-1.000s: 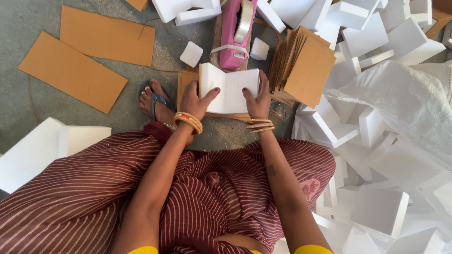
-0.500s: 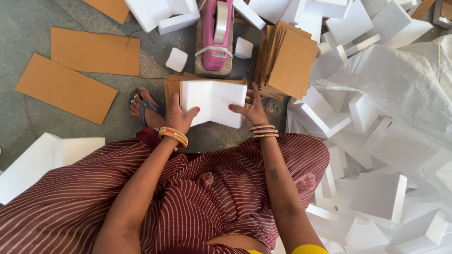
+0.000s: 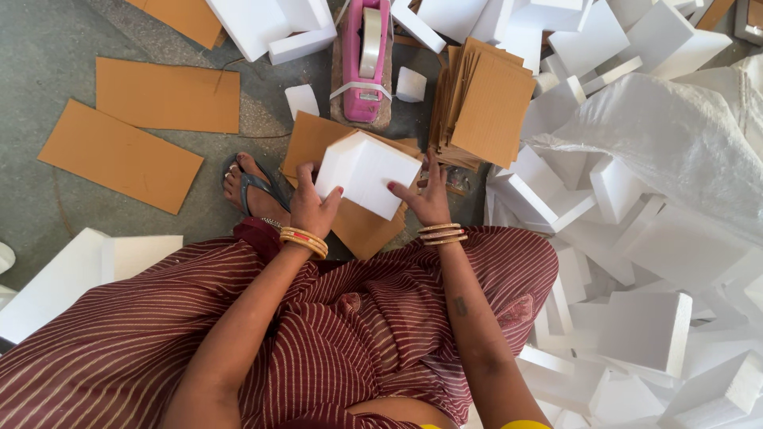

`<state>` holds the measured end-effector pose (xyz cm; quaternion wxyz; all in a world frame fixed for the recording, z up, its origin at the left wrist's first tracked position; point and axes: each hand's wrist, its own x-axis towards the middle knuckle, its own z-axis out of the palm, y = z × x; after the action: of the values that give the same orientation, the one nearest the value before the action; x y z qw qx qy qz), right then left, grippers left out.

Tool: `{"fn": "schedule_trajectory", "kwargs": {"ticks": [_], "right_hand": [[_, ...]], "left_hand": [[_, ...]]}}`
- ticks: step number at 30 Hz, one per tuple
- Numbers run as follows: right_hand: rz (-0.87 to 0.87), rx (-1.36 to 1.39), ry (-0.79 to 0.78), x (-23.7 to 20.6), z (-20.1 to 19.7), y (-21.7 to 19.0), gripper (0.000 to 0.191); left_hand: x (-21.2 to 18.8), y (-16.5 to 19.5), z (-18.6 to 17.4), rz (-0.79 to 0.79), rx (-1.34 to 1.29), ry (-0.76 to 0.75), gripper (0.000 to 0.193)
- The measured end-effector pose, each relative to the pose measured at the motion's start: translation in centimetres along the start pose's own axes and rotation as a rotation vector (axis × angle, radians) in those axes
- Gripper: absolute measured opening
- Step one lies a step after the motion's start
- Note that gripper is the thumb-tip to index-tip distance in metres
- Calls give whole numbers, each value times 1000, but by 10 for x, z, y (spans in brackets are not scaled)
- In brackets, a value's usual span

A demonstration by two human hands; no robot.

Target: The person sits on the floor and assembles small boxes by placing white foam inserts into brown cardboard pieces. They use a tape dispenser to secure the foam to the cardboard, then stack the completed boxes.

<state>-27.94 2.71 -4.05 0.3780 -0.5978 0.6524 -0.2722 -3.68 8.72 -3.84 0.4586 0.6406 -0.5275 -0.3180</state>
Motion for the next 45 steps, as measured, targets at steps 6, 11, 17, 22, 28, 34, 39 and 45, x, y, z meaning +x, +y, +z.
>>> {"fn": "schedule_trajectory", "kwargs": {"ticks": [6, 11, 17, 22, 28, 34, 39, 45], "right_hand": [[-116, 91, -41, -5, -3, -14, 115], [-414, -15, 111, -24, -3, -26, 58], [-256, -158, 47, -41, 11, -29, 49], [-237, -236, 45, -42, 15, -27, 47], [-136, -104, 31, -39, 18, -17, 52], [28, 491, -73, -35, 55, 14, 49], [498, 573, -369, -31, 80, 34, 50], [311, -210, -627, -19, 38, 19, 64]], "left_hand": [[-5, -11, -6, 67, -123, 51, 51], [-11, -17, -9, 64, -54, 128, 48], [-14, -38, 1, -51, 101, 72, 47], [-21, -51, 8, -65, 39, 86, 38], [-12, -32, 2, 63, 40, 181, 41], [23, 10, -21, 362, 386, 157, 42], [61, 28, 3, 361, 915, -92, 37], [62, 20, 24, 458, 1039, -34, 28]]}}
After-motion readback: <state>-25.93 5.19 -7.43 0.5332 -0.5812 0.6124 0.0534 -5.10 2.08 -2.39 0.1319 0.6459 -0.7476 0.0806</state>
